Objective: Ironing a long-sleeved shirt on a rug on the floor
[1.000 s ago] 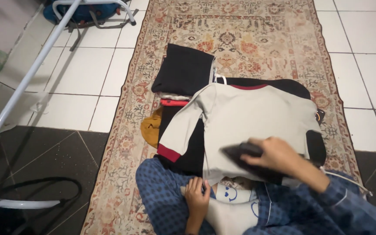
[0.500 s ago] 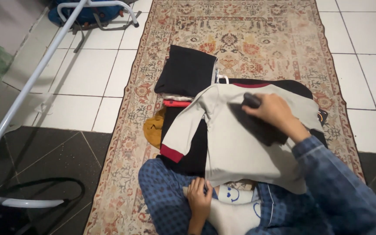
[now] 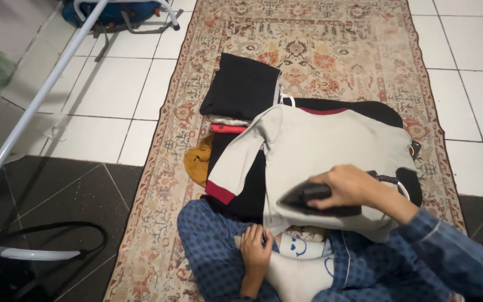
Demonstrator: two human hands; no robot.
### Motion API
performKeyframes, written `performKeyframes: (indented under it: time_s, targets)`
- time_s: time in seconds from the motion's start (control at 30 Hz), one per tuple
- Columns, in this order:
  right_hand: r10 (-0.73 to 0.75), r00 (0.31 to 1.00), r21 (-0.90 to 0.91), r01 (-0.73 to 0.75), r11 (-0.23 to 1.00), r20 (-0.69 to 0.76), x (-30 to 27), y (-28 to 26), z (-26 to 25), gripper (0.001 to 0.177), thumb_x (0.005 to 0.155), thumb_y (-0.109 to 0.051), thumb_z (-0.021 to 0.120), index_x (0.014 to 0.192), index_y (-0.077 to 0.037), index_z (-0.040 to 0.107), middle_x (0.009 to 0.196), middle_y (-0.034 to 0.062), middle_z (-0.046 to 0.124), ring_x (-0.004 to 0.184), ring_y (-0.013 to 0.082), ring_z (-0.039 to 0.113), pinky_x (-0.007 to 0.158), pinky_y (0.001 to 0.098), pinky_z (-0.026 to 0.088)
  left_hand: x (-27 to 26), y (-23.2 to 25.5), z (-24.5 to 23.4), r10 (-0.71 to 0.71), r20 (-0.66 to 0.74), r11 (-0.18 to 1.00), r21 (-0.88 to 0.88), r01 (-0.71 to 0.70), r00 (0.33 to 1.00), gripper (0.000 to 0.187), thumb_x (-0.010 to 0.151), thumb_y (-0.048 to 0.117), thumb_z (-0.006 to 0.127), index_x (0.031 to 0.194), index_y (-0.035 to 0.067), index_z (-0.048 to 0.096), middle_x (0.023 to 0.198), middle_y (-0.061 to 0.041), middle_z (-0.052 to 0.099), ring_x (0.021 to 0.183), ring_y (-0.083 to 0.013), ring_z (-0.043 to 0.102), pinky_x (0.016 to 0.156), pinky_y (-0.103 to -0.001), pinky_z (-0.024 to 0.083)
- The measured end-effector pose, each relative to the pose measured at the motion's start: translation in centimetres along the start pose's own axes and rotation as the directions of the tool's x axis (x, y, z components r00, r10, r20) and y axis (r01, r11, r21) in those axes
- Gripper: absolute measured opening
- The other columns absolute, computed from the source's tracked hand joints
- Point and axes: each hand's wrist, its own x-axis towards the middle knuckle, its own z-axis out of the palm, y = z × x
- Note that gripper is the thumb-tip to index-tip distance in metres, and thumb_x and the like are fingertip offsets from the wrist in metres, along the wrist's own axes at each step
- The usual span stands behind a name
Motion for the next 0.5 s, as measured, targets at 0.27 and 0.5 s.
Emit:
performKeyframes:
  time_s: [0.27, 0.5]
  targets:
    - [0.121, 0.993, -0.067, -0.120, 0.991, 0.009, 1.9, 0.5, -1.9, 0.046, 0.079, -0.071, 0.069, 0.104, -0.033, 0.068, 0.078, 0.0078, 0.076, 0.079, 0.0310, 0.074, 0.071, 0.0418, 0.055, 0.0, 0.0, -0.1, -0.005, 0.013, 1.000, -0.030, 0.005, 1.000, 0.020, 0.094, 0.019, 0.061, 0.077, 0.009, 0.055, 0.078, -0.010, 0.056, 0.075, -0.0329, 0.053, 0.068, -0.044, 0.042]
    - [0.463, 0.849, 0.206, -0.420, 0.884, -0.253, 6.6, 4.6, -4.4, 0.066, 0.079, -0.069, 0.068, 0.131, -0.029, 0.070, 0.105, 0.0189, 0.077, 0.101, 0.0397, 0.071, 0.084, 0.0469, 0.054, -0.6, -1.1, 1.0, 0.027, -0.006, 0.999, 0.022, -0.027, 1.000, 0.015, 0.092, 0.018, 0.063, 0.080, 0.009, 0.058, 0.079, -0.010, 0.058, 0.076, -0.0331, 0.056, 0.068, -0.045, 0.043]
